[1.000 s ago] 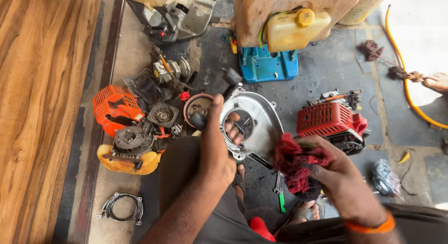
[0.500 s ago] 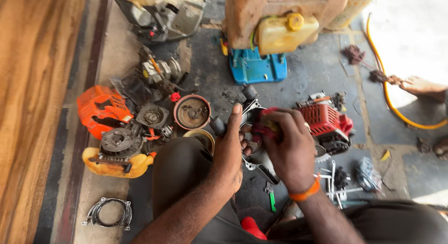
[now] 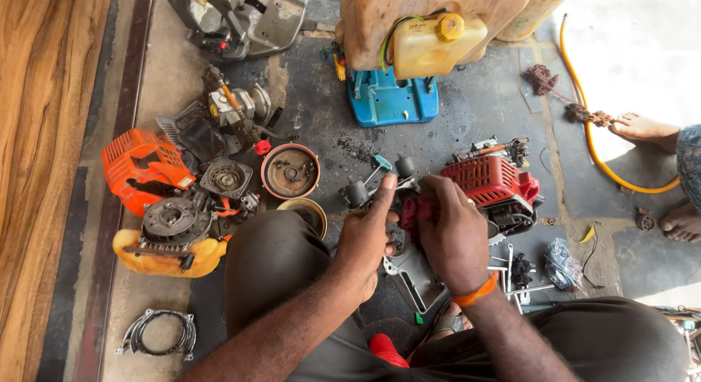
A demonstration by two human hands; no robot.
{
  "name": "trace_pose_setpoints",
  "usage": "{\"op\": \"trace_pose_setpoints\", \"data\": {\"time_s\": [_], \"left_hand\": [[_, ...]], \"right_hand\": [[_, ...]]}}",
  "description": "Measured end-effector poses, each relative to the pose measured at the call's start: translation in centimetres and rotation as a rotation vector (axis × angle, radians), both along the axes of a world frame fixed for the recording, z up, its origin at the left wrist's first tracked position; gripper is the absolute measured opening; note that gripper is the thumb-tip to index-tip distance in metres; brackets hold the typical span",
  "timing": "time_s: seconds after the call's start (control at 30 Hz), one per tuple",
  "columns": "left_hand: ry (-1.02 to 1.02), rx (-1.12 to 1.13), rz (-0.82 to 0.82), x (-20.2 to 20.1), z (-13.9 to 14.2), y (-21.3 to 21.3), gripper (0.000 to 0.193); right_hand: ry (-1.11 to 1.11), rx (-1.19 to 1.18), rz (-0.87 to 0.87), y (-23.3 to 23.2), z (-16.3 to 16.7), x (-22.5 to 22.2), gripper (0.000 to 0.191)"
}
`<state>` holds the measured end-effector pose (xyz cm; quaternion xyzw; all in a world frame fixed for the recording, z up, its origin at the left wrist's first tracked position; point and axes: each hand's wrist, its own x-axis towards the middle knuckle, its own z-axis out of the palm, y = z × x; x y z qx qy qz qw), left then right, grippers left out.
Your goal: The person sits on the floor and wipes a metal engine casing with a red cloth, then wipes a red engine block. The person handles the parts one at a time and uses the cloth to remove residue from the surfaces.
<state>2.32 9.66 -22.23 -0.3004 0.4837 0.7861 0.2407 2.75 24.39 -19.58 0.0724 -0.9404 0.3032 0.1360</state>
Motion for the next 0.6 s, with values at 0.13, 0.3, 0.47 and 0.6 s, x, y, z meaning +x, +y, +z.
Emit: {"op": "trace_pose_setpoints", "data": {"time_s": [0.13, 0.3, 0.47, 0.6], "left_hand": [[-0.061, 0.179, 0.087, -0.2, 0.0, -0.4, 0.065], [-0.111, 0.191, 0.077, -0.7, 0.8, -0.1, 0.066], [-0.128, 0.124, 0.019, -0.5, 0.8, 1.1, 0.066], [-0.029, 0.114, 0.045, -0.5, 0.3, 1.3, 0.062]], "right_hand": [[-0.114, -0.489, 0.133, 3.7, -0.4, -0.7, 0.047], [-0.226, -1.139, -0.288, 6.4, -1.9, -1.8, 0.022], [-0.075, -0.353, -0.100, 3.3, -1.4, 0.1, 0.021], [0.168, 0.133, 0.195, 0.9, -0.3, 1.0, 0.030]]}}
